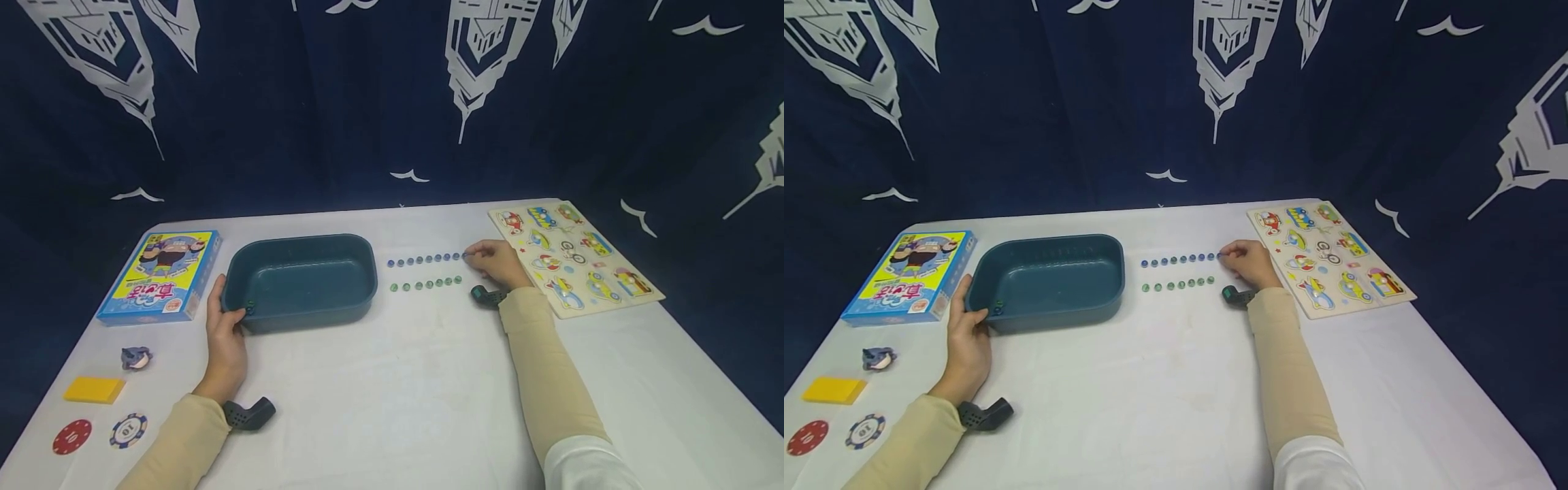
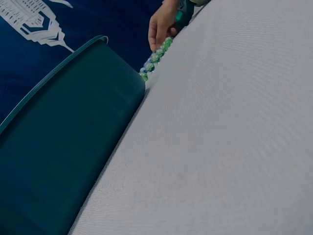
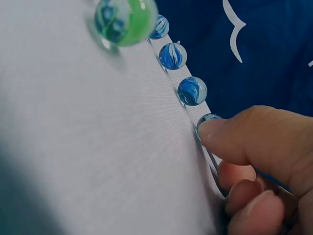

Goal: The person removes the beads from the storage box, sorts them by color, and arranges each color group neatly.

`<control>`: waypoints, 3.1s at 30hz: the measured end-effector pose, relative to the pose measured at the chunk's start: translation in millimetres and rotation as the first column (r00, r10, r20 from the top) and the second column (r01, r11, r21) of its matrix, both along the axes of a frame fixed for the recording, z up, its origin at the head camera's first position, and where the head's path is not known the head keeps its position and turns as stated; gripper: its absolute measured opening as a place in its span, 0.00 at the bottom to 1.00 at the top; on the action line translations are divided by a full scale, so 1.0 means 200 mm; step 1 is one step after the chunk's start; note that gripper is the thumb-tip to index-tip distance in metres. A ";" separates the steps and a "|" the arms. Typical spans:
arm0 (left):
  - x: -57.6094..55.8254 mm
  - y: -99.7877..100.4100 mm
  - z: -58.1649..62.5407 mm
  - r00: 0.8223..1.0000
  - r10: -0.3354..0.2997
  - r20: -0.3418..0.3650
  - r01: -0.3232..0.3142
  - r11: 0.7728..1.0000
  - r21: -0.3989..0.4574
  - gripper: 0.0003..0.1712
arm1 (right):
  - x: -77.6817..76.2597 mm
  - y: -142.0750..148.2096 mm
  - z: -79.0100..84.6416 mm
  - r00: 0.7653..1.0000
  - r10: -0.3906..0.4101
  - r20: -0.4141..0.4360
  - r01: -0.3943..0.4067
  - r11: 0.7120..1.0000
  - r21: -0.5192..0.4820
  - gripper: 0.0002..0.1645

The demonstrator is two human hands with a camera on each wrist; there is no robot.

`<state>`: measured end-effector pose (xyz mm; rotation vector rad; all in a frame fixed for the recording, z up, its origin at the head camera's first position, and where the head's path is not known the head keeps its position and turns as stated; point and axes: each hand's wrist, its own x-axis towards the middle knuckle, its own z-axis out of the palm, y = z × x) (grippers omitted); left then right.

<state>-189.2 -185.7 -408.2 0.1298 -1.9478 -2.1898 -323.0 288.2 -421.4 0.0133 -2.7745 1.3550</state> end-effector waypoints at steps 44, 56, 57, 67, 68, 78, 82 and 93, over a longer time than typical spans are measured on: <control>-0.01 -0.04 -0.01 0.999 -0.021 -0.027 0.021 1.000 -0.018 0.42 | 0.14 -1.50 0.36 0.652 0.746 0.134 -0.709 0.663 -0.241 0.15; -0.01 -0.02 -0.01 0.998 -0.017 -0.059 0.019 0.999 0.033 0.44 | 0.17 -1.78 0.30 0.629 0.750 0.202 -0.773 0.632 0.059 0.16; -0.01 -0.02 -0.01 0.998 -0.015 -0.060 0.017 0.999 0.037 0.44 | 0.17 -1.79 0.30 0.634 0.743 0.214 -0.769 0.633 0.082 0.16; -0.02 -0.01 0.00 0.998 -0.003 -0.068 0.006 0.999 0.044 0.43 | 0.19 -1.89 0.30 0.709 0.658 0.252 -0.704 0.650 0.285 0.09; -0.02 -0.01 0.00 0.997 -0.002 -0.072 0.006 0.999 0.044 0.43 | 0.19 -1.89 0.30 0.710 0.658 0.250 -0.703 0.649 0.291 0.08; -0.01 -0.02 0.00 0.999 -0.006 -0.033 0.006 1.000 0.002 0.44 | 0.20 -1.79 0.35 0.676 0.718 0.166 -0.736 0.648 0.197 0.07; -0.01 -0.03 0.00 1.000 -0.014 -0.019 0.014 1.000 -0.019 0.43 | 0.20 -1.69 0.40 0.628 0.772 0.095 -0.778 0.619 0.110 0.08; 0.00 -0.03 0.01 1.000 0.003 -0.016 -0.004 0.998 -0.059 0.42 | 0.17 -1.28 0.42 0.554 0.827 -0.098 -0.821 0.524 -0.226 0.14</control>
